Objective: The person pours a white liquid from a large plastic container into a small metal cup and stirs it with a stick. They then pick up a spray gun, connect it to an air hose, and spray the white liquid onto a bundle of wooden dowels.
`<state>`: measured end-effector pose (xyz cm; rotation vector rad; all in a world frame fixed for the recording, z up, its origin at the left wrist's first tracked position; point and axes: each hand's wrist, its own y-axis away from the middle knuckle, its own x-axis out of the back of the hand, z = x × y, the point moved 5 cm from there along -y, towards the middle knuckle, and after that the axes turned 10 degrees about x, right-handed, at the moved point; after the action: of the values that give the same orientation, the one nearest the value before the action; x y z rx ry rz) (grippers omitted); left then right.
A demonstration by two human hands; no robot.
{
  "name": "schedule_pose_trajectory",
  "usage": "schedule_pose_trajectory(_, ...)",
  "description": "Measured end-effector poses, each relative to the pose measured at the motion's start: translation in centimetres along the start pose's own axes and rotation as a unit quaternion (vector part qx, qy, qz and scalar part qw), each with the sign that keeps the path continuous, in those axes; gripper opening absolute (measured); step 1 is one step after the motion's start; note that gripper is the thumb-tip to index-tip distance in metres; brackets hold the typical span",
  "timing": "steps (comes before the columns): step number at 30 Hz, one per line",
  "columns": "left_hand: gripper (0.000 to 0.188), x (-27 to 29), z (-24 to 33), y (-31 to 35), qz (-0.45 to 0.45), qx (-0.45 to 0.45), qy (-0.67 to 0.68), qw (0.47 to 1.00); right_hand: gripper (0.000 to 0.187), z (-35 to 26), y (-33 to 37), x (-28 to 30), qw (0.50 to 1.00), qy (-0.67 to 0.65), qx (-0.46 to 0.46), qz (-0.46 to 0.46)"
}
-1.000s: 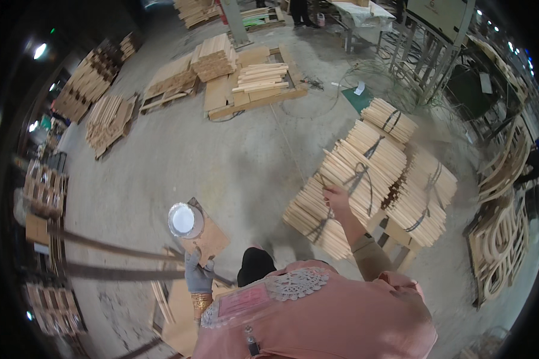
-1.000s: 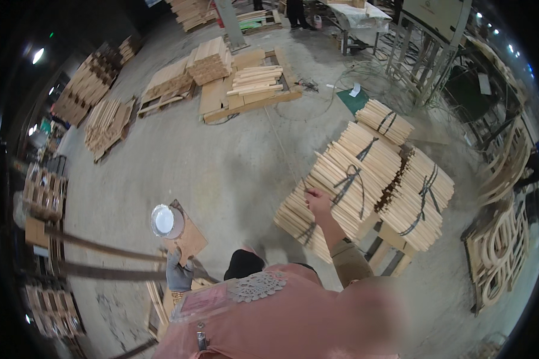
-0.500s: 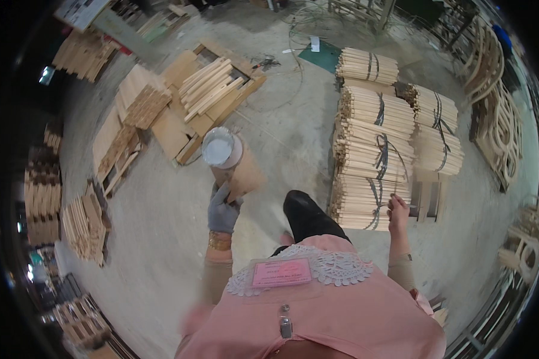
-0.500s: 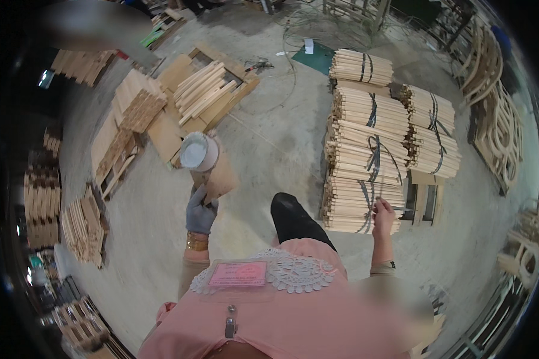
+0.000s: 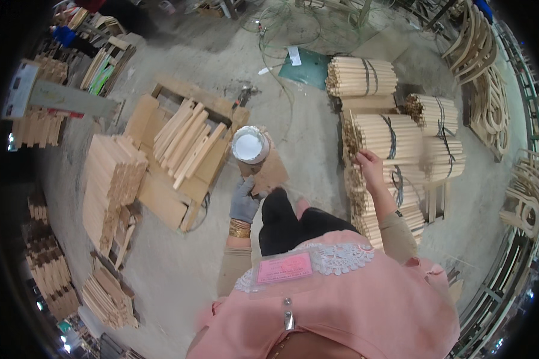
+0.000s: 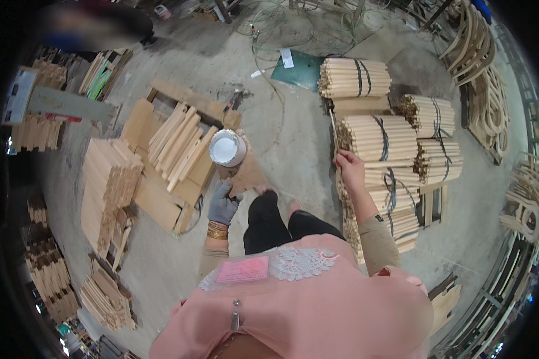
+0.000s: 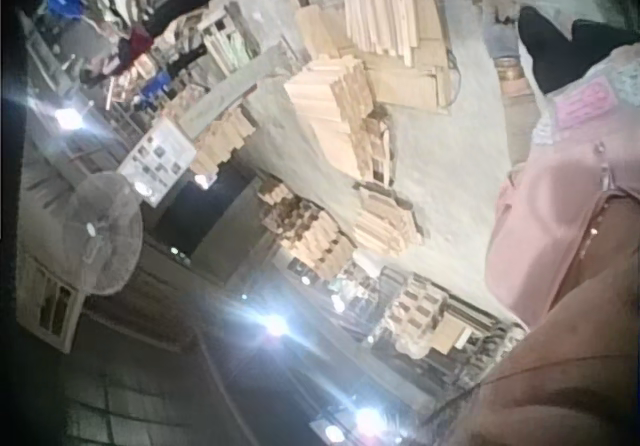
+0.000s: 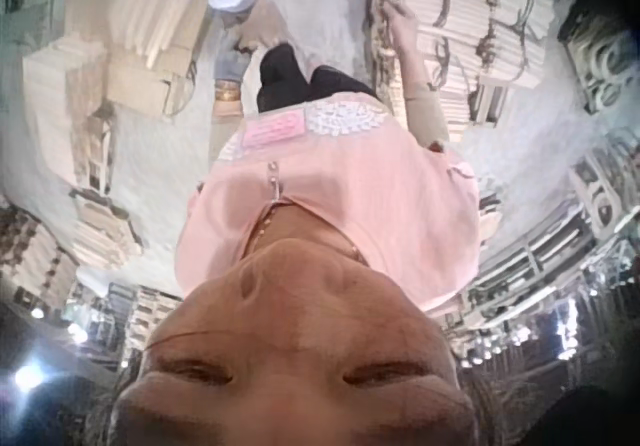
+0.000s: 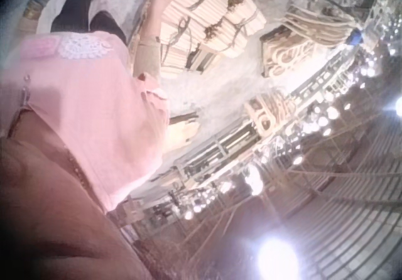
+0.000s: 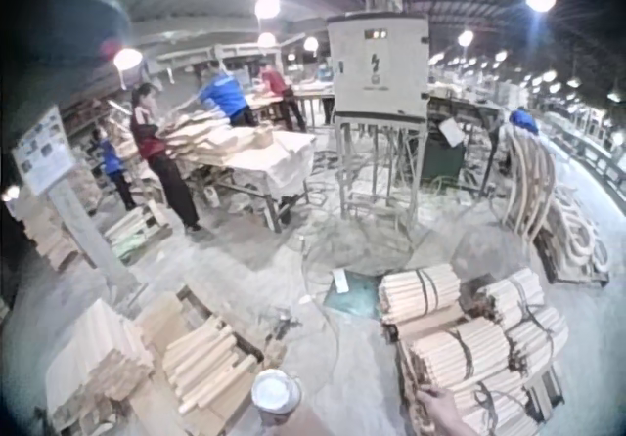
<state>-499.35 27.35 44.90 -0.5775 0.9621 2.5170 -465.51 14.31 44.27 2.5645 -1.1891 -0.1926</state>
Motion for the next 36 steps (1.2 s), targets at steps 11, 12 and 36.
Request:
schedule_pose_trajectory(11,0.020,0.3,2.0,-44.6,-0.085,0.119,-0.163,0.976,0.019,3.3,-28.4,-11.4,0.981,0.182,0.052,0.049)
schedule_pose_trajectory(12,0.022,0.9,0.2,-48.0,-0.069,0.205,-0.082,0.973,0.018,4.0,-31.2,-12.9,0.980,0.182,0.063,0.044)
schedule_pose_trajectory(36,0.014,8.6,-30.6,-84.0,0.098,0.224,-0.186,0.952,0.018,32.9,-68.5,-22.6,0.936,0.294,0.188,-0.045)
